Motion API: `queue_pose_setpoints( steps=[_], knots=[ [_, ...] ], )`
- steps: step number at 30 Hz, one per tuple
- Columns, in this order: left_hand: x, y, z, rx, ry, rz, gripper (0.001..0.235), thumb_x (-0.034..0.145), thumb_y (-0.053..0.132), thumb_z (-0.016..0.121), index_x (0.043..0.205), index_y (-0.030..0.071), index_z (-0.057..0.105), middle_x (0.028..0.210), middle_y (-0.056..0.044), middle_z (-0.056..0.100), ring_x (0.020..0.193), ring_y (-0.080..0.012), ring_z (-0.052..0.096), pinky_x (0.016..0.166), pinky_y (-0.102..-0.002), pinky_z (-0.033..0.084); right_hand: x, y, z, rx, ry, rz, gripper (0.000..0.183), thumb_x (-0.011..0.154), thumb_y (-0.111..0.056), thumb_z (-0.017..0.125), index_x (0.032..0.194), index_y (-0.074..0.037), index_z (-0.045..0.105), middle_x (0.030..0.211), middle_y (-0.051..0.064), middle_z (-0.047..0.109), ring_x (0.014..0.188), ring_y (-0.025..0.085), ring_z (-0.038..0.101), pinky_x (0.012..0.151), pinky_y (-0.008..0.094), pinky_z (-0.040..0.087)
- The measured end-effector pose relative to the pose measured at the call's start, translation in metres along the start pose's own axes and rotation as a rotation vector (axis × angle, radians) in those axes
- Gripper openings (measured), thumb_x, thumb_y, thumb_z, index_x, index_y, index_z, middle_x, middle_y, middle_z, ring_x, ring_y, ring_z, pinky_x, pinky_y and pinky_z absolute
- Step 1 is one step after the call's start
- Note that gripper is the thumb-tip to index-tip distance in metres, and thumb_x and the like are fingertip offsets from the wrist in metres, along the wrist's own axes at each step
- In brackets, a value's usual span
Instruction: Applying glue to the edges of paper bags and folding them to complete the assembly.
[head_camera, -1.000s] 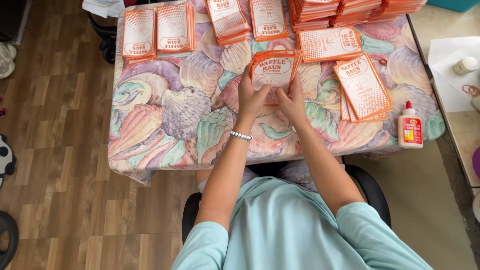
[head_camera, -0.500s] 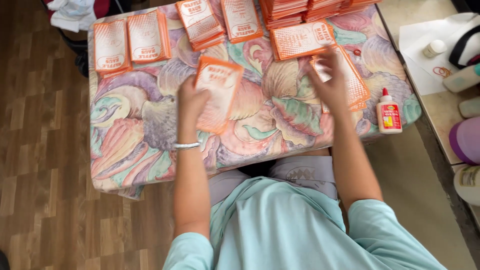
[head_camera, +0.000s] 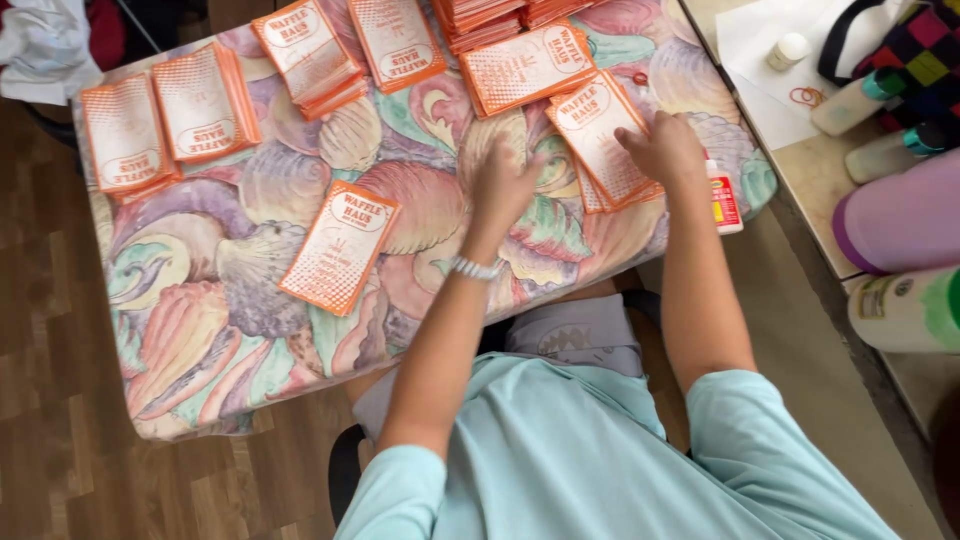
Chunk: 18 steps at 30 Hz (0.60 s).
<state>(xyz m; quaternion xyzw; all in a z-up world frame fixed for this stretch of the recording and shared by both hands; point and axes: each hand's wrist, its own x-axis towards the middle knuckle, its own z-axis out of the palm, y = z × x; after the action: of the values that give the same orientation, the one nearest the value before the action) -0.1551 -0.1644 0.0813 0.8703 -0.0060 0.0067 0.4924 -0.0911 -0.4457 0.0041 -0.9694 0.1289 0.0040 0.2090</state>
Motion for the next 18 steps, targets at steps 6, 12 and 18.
queue_pose_setpoints(
  steps=[6, 12, 18],
  knots=[
    [0.071, -0.019, 0.153, -0.298, -0.007, -0.358, 0.087, 0.065, 0.036, 0.081, 0.143, 0.015, 0.048, 0.133, -0.011, 0.067, 0.128, -0.0339, 0.063, 0.111, -0.05, 0.048, -0.023, -0.007, 0.015, 0.028, 0.058, 0.019, 0.053, 0.09, -0.058, 0.072, 0.103, -0.007, 0.073, 0.106, 0.02, 0.06, 0.107, 0.047, 0.066, 0.094, 0.056, 0.053],
    [0.069, -0.009, 0.16, -0.487, 0.071, -0.476, 0.065, 0.06, 0.01, 0.076, 0.124, 0.004, 0.068, 0.11, -0.016, 0.073, 0.119, -0.0371, 0.068, 0.101, -0.044, 0.051, -0.048, -0.003, 0.016, 0.288, -0.012, 0.13, 0.045, 0.091, -0.057, 0.07, 0.092, -0.012, 0.073, 0.082, 0.012, 0.071, 0.093, 0.036, 0.071, 0.078, 0.05, 0.054],
    [0.041, 0.018, 0.113, -0.443, -0.149, -0.271, 0.051, 0.063, 0.015, 0.072, 0.113, 0.008, 0.075, 0.096, -0.011, 0.076, 0.103, -0.0286, 0.074, 0.088, -0.042, 0.055, -0.112, -0.061, -0.049, 1.028, 0.012, 0.128, 0.051, 0.098, -0.027, 0.078, 0.133, -0.001, 0.054, 0.103, 0.009, 0.07, 0.093, 0.018, 0.07, 0.084, 0.033, 0.058]
  ],
)
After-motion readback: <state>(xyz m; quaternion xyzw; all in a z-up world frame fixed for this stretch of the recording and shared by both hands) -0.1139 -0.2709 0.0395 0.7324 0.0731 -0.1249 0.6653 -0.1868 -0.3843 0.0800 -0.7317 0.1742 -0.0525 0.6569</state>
